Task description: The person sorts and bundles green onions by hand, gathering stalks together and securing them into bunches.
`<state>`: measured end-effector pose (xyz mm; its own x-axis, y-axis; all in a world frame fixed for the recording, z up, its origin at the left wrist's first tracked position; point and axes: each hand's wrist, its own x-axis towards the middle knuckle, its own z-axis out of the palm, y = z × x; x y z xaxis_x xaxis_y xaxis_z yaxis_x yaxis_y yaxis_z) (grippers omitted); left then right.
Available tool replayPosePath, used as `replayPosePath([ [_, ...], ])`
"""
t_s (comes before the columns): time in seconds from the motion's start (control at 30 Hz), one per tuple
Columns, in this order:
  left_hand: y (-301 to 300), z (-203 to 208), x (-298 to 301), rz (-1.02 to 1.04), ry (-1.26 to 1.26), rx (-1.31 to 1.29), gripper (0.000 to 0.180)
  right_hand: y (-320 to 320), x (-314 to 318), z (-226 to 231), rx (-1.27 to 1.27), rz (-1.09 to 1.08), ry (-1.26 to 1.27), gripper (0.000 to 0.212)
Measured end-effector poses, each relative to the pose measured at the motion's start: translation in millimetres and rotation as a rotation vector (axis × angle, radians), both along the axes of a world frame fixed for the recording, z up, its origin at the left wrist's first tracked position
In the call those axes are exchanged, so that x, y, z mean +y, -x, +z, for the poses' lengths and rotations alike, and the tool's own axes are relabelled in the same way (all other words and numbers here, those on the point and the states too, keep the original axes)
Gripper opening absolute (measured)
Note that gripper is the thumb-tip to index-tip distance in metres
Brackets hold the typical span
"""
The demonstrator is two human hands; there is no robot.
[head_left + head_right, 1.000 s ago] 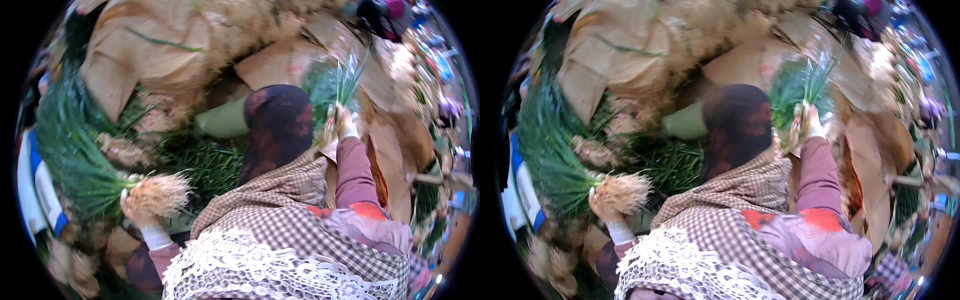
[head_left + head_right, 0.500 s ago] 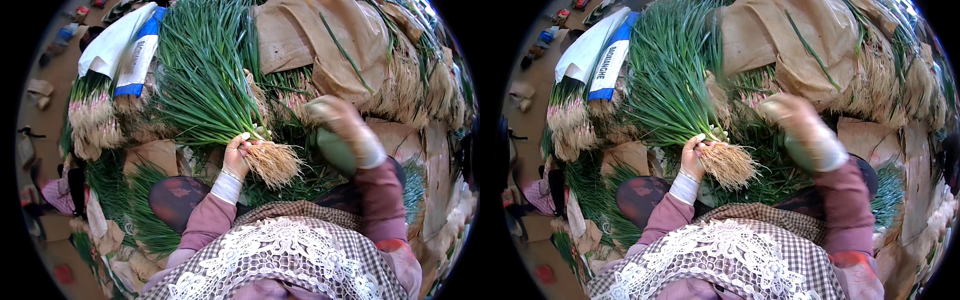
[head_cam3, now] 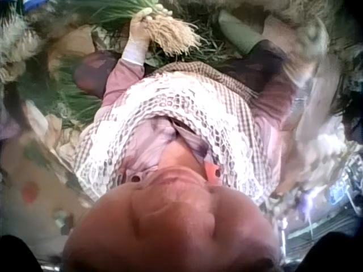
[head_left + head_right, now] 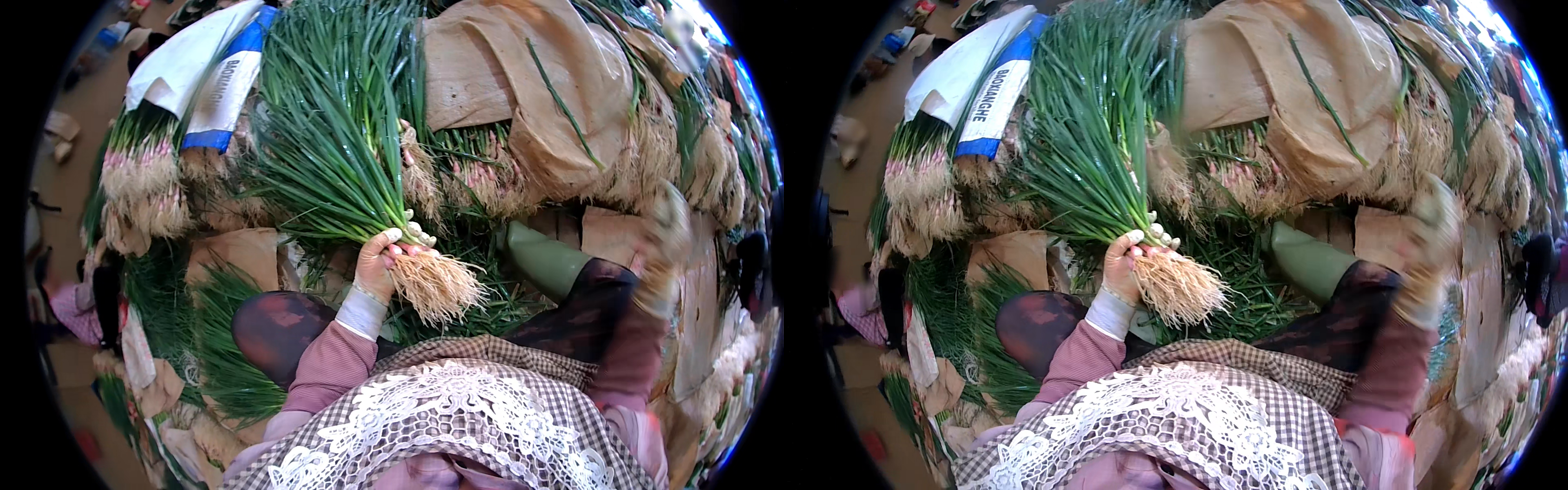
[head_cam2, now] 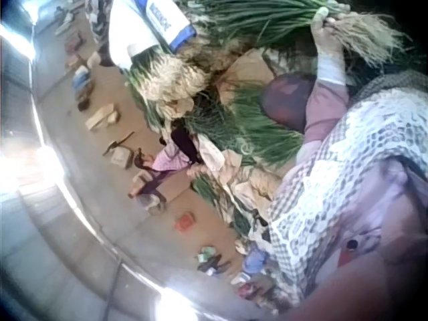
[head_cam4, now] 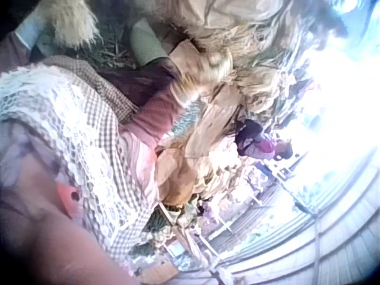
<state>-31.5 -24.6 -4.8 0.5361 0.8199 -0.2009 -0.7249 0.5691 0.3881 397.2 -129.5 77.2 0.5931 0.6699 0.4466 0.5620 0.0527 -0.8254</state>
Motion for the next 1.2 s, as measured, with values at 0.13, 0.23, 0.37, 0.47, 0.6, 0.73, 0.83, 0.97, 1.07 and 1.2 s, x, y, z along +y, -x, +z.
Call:
replayPosePath([
  [0.13, -1, -5, 5, -0.064, -0.008, -0.024, 0.049, -97, -145, -67, -0.049, -0.413, 0.390, 0.032],
  [0.23, -2, -10, 7, -0.047, -0.019, 0.035, 0.047, -112, -221, -104, -0.040, -0.524, 0.936, 0.031],
  [0.37, -5, -9, 3, -0.048, 0.044, 0.035, 0.041, -92, -172, -56, -0.357, -0.388, 1.109, 0.031],
  [0.47, -8, -2, -4, -0.011, 0.070, 0.237, 0.036, -29, -56, 9, 0.067, 0.055, 0.393, 0.022],
  [0.6, -11, 11, -19, -0.016, 0.001, 0.283, 0.023, 127, 51, 46, -0.128, 0.573, 0.395, 0.015],
  [0.73, -14, 21, -32, -0.034, -0.009, 0.484, 0.013, 270, 107, 43, -0.132, 0.810, 0.568, 0.023],
  [0.83, -13, 21, -38, 0.041, -0.077, 0.600, 0.013, 329, 117, 36, -0.456, 0.674, 0.418, 0.024],
  [0.97, 4, 11, -25, 0.030, 0.025, 0.626, 0.015, 308, 87, 23, 0.384, 1.039, 0.444, 0.023],
  [1.07, 13, 8, -17, 0.065, 0.090, 0.351, 0.020, 205, 87, 7, 1.149, 0.798, -0.090, 0.019],
  [1.2, 20, 35, -26, 0.063, 0.019, 0.105, 0.022, 95, 73, -71, 0.246, 0.298, 0.378, 0.017],
])
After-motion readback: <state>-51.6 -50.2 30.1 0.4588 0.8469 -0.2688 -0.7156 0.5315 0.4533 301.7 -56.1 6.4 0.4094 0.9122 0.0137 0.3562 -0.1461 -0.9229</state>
